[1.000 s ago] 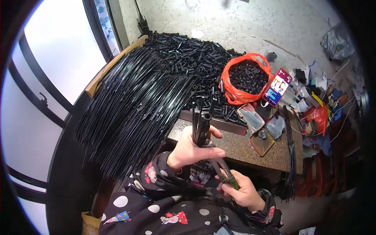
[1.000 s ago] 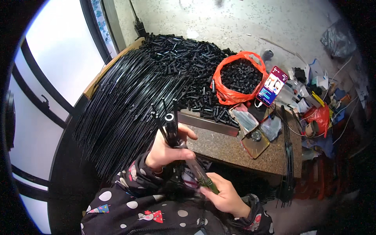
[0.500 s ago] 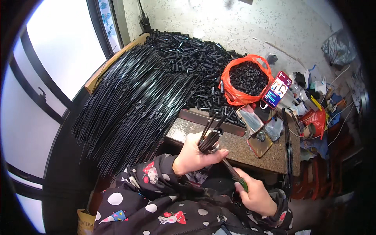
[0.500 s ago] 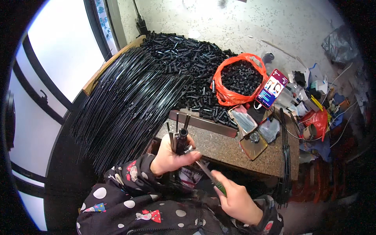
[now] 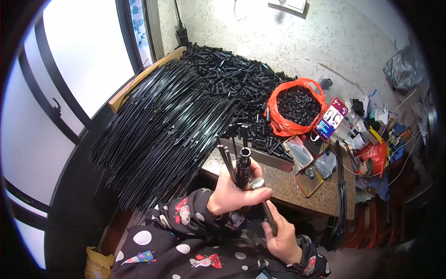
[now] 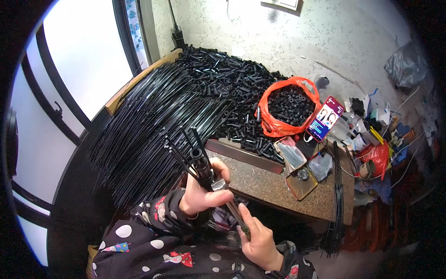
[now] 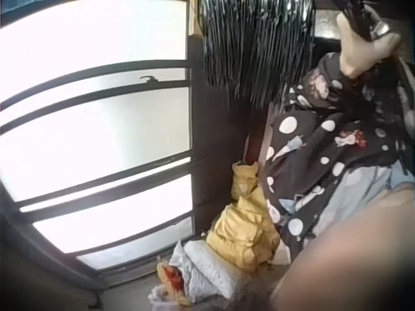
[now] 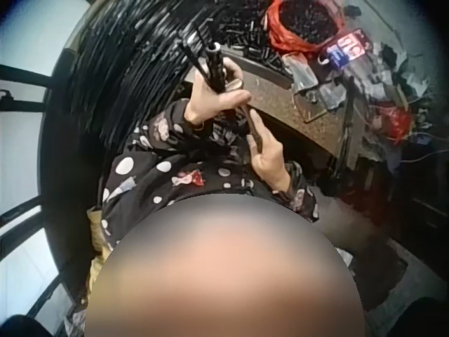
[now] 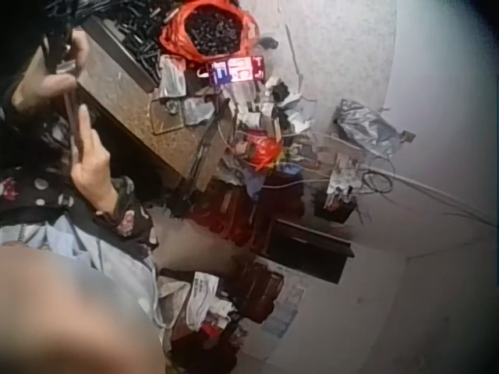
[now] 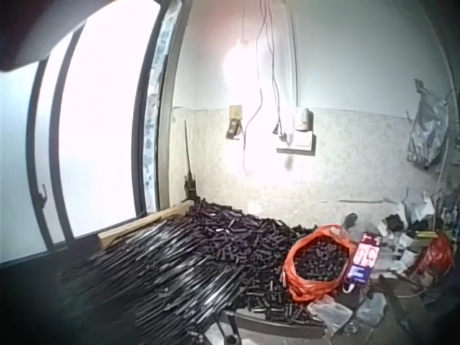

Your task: Assemble plastic components onto bundles of black cables at a factory workbench.

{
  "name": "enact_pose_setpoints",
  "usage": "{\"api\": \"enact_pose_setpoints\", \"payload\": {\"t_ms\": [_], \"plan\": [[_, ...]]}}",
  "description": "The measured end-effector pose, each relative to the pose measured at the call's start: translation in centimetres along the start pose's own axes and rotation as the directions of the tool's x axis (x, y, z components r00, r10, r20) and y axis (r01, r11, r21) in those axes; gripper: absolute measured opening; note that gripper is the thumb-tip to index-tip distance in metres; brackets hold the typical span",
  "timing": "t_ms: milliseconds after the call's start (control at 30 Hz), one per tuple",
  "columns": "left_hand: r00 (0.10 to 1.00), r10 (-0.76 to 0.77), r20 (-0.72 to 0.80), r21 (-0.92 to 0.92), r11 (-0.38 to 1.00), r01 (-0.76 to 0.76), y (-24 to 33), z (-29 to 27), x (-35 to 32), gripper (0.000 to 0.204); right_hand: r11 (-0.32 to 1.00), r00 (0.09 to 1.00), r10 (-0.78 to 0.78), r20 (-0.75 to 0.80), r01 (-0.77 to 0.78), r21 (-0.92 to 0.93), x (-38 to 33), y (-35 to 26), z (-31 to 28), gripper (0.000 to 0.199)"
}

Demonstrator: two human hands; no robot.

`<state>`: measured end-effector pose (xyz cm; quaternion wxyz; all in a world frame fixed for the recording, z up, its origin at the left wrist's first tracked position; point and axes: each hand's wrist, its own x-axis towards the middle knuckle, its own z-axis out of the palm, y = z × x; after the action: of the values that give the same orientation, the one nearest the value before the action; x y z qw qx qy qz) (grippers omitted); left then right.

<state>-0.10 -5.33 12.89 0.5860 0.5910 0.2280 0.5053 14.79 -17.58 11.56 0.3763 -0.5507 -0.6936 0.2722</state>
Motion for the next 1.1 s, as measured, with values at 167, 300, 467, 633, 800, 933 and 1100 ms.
{"api": "enact_pose_setpoints", "payload": {"t_ms": [167,300,467,633,800,933,1100], "plan": [[0.995,0.065,0.074,0.124,0.99,-0.074,0.2,0.1,0.0,0.024,0.975,0.989,0.15,0.015,-0.15,0.163,-1.5,0.6,1.8,0.05],[0.986,-0.005,0.166,-0.055,0.998,0.014,1.6,-0.9,0.0,0.029,0.924,0.964,0.193,0.181,-0.24,0.296,0.6,1.1,-1.0,0.02],[0.98,-0.077,0.186,-0.159,0.981,0.107,1.5,-1.5,-0.4,0.021,0.934,0.968,0.006,-0.252,-0.095,-0.344,0.1,11.3,-3.2,0.024],[0.977,-0.053,0.205,-0.152,0.985,0.085,-0.3,-4.3,-1.8,0.019,0.693,0.925,0.177,-0.336,-0.36,-0.624,-1.5,15.8,-1.7,0.035],[0.942,0.327,0.075,-0.605,0.766,-0.217,3.3,-8.2,0.3,0.029,0.63,0.924,0.125,-0.362,-0.356,-0.69,-1.6,17.3,-1.9,0.039],[0.915,0.384,-0.119,-0.947,0.233,-0.221,4.8,-8.9,1.1,0.033,0.735,0.956,0.034,-0.29,-0.22,-0.641,-1.9,17.5,-2.9,0.059],[0.963,0.052,-0.266,-0.68,0.698,-0.225,-3.3,-4.8,-2.9,0.034,0.544,0.874,0.001,-0.486,0.408,0.733,0.2,5.4,-6.3,0.083]]}}
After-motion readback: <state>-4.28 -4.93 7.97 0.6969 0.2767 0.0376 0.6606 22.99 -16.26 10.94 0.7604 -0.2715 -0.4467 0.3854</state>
